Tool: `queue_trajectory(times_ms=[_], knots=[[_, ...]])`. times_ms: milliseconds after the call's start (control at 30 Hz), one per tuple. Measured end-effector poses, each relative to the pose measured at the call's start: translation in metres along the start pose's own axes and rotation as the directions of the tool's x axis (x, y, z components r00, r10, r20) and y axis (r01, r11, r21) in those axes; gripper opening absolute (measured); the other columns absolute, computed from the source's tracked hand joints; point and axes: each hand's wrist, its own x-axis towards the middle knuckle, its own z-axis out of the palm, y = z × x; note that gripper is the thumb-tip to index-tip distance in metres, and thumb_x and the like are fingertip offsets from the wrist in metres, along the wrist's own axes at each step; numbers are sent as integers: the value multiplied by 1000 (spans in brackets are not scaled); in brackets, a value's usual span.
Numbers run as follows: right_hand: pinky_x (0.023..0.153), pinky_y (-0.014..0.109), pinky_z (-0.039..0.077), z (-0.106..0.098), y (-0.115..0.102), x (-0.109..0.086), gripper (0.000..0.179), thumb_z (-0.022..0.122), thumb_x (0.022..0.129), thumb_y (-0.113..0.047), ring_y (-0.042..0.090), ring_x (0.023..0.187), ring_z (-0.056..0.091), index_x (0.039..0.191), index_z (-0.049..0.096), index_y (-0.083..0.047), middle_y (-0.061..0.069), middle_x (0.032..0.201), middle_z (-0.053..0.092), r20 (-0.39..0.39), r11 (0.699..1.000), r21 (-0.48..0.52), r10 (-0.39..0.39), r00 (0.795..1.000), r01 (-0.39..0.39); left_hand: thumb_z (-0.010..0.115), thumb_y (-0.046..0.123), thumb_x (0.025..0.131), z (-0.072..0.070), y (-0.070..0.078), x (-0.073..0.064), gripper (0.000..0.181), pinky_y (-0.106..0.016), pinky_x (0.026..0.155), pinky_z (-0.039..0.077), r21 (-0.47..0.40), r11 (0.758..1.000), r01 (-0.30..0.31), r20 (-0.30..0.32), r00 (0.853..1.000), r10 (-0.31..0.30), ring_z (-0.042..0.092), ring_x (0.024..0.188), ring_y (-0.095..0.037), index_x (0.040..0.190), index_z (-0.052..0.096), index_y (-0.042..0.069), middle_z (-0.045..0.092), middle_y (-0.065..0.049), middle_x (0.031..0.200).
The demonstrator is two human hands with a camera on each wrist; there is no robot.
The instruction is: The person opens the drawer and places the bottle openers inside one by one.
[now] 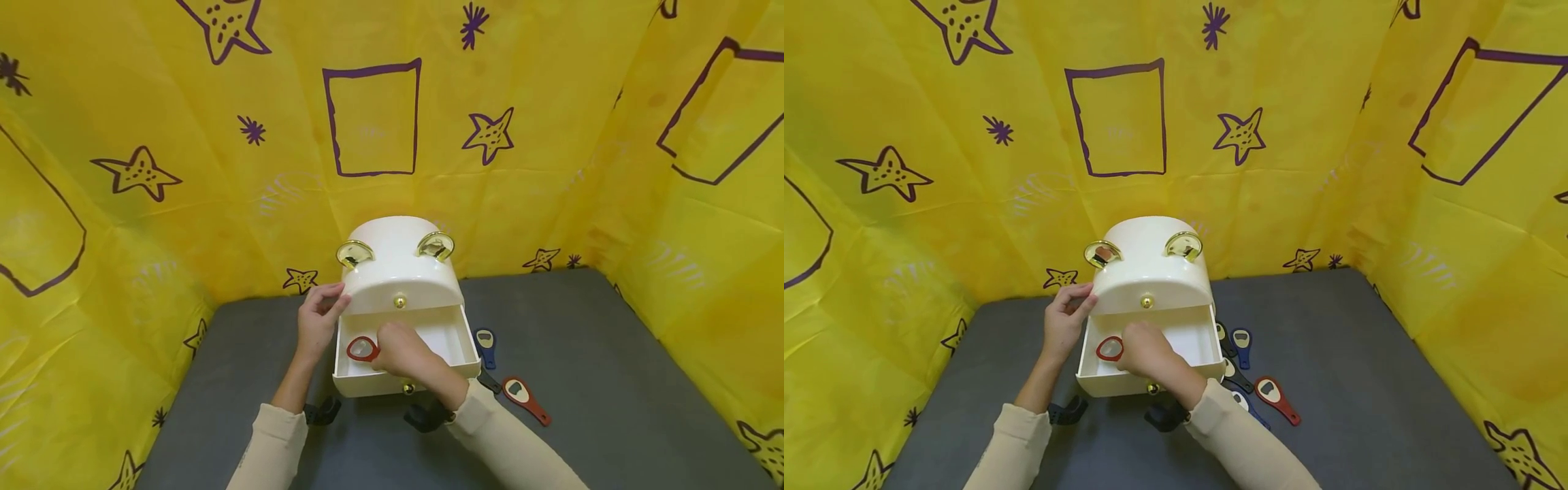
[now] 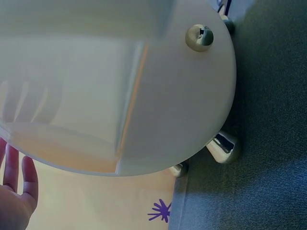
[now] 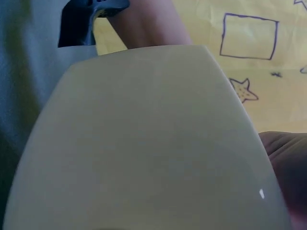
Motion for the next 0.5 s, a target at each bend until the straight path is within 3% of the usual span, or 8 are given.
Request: queue_trajectory(times_ms=[267, 400, 500], knots=[[48, 25, 32, 8, -3, 9, 28, 76, 68, -7, 13, 53, 38, 56, 52, -14, -5, 56, 45, -15, 995, -99, -14, 1000, 12, 72, -6, 82, 0, -3, -1, 22, -11, 73, 51, 3, 1000, -19, -12, 1000, 19, 57, 94, 1, 101, 66, -15, 60, -28, 110], [47, 23, 32, 12, -2, 14, 30, 74, 75, -13, 13, 51, 40, 54, 53, -14, -5, 52, 45, -27, 998, -66, -6, 1000, 5, 72, -7, 82, 0, -3, -1, 21, -9, 73, 50, 0, 1000, -29, -12, 1000, 29, 57, 94, 1, 100, 66, -15, 60, -26, 108], [44, 20, 29, 7, -1, 13, 33, 70, 80, -17, 10, 47, 38, 52, 54, -13, -8, 47, 41, -62, 999, 10, -35, 997, 36, 71, -8, 82, 1, -3, 0, 20, -11, 74, 51, -6, 999, -36, -11, 999, 36, 58, 95, 1, 100, 66, -15, 62, -15, 106]])
